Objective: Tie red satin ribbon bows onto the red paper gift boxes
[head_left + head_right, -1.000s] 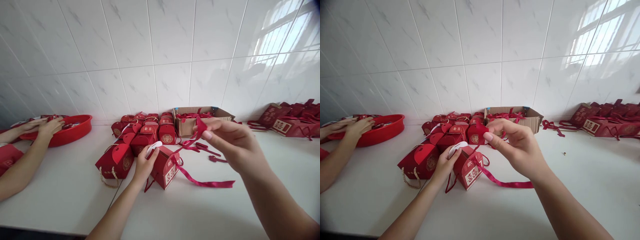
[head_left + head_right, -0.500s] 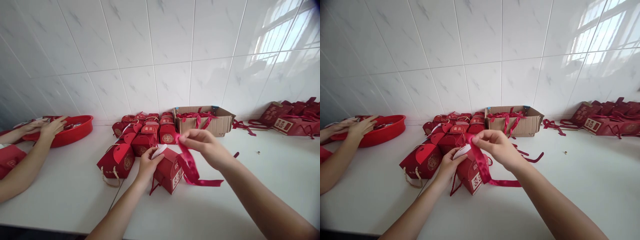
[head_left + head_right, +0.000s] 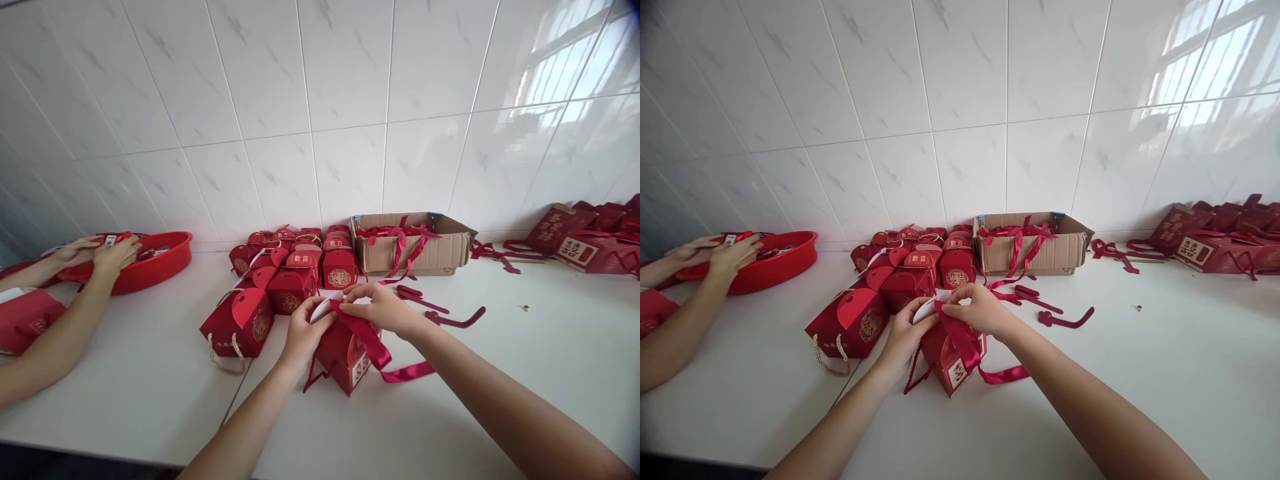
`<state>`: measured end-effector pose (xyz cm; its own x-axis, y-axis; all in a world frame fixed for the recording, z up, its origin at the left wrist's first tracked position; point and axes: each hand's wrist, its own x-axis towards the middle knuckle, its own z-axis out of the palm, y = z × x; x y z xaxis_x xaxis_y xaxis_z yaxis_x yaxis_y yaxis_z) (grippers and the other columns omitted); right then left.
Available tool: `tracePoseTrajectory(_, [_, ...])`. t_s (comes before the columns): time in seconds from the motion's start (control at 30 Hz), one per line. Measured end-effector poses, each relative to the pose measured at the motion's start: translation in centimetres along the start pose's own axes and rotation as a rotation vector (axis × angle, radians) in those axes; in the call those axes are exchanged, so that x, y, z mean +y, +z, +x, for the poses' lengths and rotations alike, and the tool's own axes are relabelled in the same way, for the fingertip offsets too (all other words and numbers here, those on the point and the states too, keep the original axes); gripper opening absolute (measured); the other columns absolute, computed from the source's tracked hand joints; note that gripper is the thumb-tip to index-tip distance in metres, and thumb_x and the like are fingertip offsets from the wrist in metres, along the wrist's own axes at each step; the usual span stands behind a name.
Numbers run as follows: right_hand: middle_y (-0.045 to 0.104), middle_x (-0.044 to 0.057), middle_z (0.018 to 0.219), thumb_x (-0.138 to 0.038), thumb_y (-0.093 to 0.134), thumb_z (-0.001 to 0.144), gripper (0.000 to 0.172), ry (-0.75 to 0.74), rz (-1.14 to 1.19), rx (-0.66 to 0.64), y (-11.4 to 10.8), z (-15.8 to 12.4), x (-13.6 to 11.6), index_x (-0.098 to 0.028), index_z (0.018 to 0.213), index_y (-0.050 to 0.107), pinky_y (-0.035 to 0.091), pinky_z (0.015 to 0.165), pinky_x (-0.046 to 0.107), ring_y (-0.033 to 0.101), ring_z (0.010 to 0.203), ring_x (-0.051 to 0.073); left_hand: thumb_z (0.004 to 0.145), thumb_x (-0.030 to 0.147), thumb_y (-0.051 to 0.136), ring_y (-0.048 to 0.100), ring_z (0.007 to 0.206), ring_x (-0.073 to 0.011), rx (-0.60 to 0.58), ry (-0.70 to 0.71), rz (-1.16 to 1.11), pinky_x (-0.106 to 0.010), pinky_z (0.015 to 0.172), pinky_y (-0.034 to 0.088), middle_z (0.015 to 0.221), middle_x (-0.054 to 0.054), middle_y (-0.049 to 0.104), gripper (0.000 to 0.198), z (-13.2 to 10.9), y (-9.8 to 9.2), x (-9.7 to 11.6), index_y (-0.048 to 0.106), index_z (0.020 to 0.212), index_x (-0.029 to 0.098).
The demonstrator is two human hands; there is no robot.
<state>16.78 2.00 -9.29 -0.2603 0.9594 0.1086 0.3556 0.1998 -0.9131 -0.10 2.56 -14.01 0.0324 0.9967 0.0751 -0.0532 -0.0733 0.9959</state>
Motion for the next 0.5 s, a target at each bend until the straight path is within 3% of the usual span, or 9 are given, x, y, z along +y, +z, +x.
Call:
tracePoseTrajectory(0.27, [0.067, 0.003, 0.098, -0.030, 0.062, 0.073, 0.014, -0.015, 0.008, 0.000, 0.11, -0.32, -0.59, -0.018, 0.070, 0.067, 0.045, 0.071, 0.024, 0.062, 0.087, 0.018, 0.064, 0.030, 0.074, 0.058, 0.077, -0.0153, -0.027, -0.001, -0.020, -0.023, 0.068, 0.044, 0.086, -0.001, 0.066, 0.031, -0.12, 0.01, 0.00, 0.059, 0.089, 0.019])
tracePoseTrajectory(0.5, [0.069, 0.006, 0.094, -0.031, 0.062, 0.072, 0.017, -0.023, 0.017, -0.008, 0.14, -0.23, -0.57, -0.016, 0.067, 0.068, 0.045, 0.075, 0.026, 0.061, 0.088, 0.019, 0.068, 0.029, 0.071, 0.061, 0.083, -0.0181, -0.089, 0.102, 0.047, -0.023, 0.069, 0.045, 0.094, -0.003, 0.067, 0.026, -0.31, -0.02, -0.23, 0.062, 0.090, 0.019])
